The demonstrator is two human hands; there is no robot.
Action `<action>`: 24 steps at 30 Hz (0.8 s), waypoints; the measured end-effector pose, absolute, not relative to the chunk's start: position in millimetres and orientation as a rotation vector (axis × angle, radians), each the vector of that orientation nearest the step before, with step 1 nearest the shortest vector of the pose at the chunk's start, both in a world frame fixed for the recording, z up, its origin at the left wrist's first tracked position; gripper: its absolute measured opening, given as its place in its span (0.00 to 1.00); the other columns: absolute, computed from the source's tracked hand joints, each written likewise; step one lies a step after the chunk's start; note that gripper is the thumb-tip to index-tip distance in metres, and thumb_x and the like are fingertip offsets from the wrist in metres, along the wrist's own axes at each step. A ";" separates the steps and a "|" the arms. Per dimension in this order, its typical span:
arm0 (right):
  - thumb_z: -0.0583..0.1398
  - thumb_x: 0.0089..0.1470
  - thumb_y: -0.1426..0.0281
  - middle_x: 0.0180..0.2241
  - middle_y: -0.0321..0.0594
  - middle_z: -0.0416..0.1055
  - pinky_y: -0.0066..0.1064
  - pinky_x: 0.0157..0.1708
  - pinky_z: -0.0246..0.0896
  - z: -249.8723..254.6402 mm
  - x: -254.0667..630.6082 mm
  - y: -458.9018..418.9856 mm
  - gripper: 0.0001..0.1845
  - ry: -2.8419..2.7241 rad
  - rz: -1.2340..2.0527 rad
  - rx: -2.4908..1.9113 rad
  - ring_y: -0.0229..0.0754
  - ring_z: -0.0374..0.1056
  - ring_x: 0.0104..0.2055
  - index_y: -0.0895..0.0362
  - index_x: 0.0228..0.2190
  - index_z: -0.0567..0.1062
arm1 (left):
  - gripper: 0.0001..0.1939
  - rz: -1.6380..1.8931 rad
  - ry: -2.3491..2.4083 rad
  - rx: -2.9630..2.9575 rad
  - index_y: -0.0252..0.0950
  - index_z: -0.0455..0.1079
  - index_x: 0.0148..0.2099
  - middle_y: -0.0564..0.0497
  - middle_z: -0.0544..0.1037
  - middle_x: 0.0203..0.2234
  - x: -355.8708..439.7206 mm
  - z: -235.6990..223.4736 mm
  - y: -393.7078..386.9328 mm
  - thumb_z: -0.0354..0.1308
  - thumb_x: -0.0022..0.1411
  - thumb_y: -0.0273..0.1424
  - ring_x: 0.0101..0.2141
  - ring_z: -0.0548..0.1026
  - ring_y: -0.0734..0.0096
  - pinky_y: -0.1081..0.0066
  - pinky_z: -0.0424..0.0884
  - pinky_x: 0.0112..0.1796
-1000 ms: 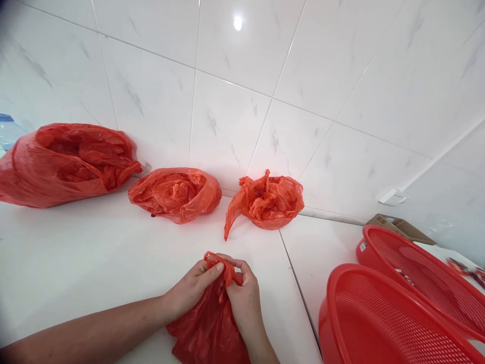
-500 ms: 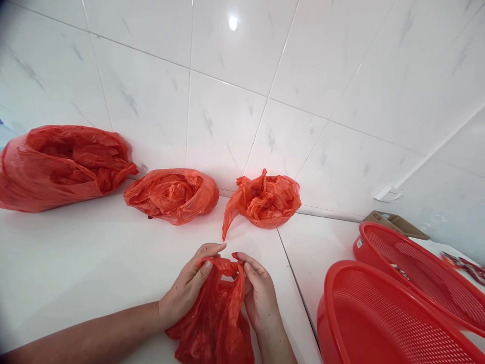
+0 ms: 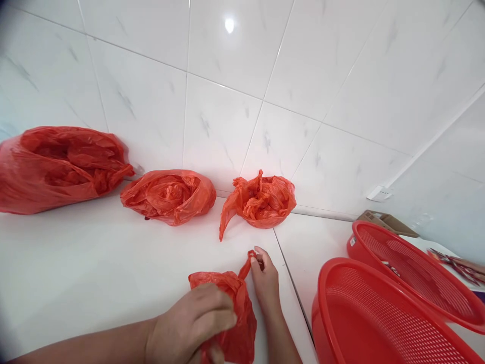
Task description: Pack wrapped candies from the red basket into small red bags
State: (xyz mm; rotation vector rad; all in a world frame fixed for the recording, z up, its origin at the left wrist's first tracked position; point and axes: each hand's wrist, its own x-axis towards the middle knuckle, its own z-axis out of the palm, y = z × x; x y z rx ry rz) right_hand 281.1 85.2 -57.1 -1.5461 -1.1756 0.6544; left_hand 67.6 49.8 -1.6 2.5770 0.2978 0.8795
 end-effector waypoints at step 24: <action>0.56 0.47 0.58 0.42 0.43 0.73 0.40 0.45 0.62 -74.7 290.9 93.8 0.18 -1.453 0.454 -1.716 0.48 0.68 0.44 0.54 0.35 0.76 | 0.24 0.337 2.057 2.292 0.44 0.68 0.51 0.52 0.74 0.42 -139.0 70.0 45.1 0.39 0.60 0.22 0.33 0.73 0.68 0.72 0.63 0.34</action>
